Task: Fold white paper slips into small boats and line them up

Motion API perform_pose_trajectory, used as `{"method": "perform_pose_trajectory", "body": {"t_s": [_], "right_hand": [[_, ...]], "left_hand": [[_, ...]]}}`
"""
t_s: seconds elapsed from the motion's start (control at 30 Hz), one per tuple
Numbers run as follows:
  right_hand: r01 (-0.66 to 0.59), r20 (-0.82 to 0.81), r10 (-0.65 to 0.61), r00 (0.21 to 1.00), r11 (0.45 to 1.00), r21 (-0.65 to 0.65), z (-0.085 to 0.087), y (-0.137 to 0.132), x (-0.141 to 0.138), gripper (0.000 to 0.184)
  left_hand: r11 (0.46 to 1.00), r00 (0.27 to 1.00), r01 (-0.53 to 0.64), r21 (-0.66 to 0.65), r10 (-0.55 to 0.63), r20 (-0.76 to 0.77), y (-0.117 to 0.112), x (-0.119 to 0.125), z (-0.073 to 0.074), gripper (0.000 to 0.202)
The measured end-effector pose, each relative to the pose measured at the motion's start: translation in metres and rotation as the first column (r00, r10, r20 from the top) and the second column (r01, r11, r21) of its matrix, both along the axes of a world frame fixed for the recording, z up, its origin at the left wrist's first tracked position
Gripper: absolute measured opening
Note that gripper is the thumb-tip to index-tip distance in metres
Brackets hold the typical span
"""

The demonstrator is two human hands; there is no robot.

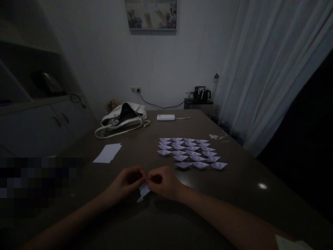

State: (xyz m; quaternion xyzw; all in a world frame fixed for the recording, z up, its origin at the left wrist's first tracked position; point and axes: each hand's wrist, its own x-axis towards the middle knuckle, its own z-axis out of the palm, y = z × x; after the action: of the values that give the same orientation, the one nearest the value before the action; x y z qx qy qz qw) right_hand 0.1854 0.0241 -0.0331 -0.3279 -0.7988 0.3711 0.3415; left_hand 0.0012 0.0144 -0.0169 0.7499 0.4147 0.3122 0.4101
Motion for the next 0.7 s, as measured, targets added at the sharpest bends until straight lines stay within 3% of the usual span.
{"method": "perform_pose_trajectory", "body": {"t_s": [0.2, 0.5, 0.7], "right_hand": [[-0.021, 0.018, 0.021, 1.000, 1.000, -0.011, 0.0023, -0.0021, -0.0006, 0.021], [-0.019, -0.034, 0.018, 0.999, 0.999, -0.029, 0.0029, -0.0004, 0.0008, 0.023], [-0.026, -0.059, 0.015, 0.998, 0.982, -0.187, -0.0002, 0.0001, -0.0009, 0.036]], "left_hand": [[1.000, 1.000, -0.007, -0.010, 0.007, 0.005, -0.0011, -0.0004, 0.0028, 0.017], [0.982, 0.980, -0.017, -0.189, 0.054, 0.191, 0.0033, 0.0002, 0.0014, 0.021], [0.986, 0.971, -0.105, -0.131, 0.130, 0.201, 0.0065, -0.0030, 0.0012, 0.023]]}}
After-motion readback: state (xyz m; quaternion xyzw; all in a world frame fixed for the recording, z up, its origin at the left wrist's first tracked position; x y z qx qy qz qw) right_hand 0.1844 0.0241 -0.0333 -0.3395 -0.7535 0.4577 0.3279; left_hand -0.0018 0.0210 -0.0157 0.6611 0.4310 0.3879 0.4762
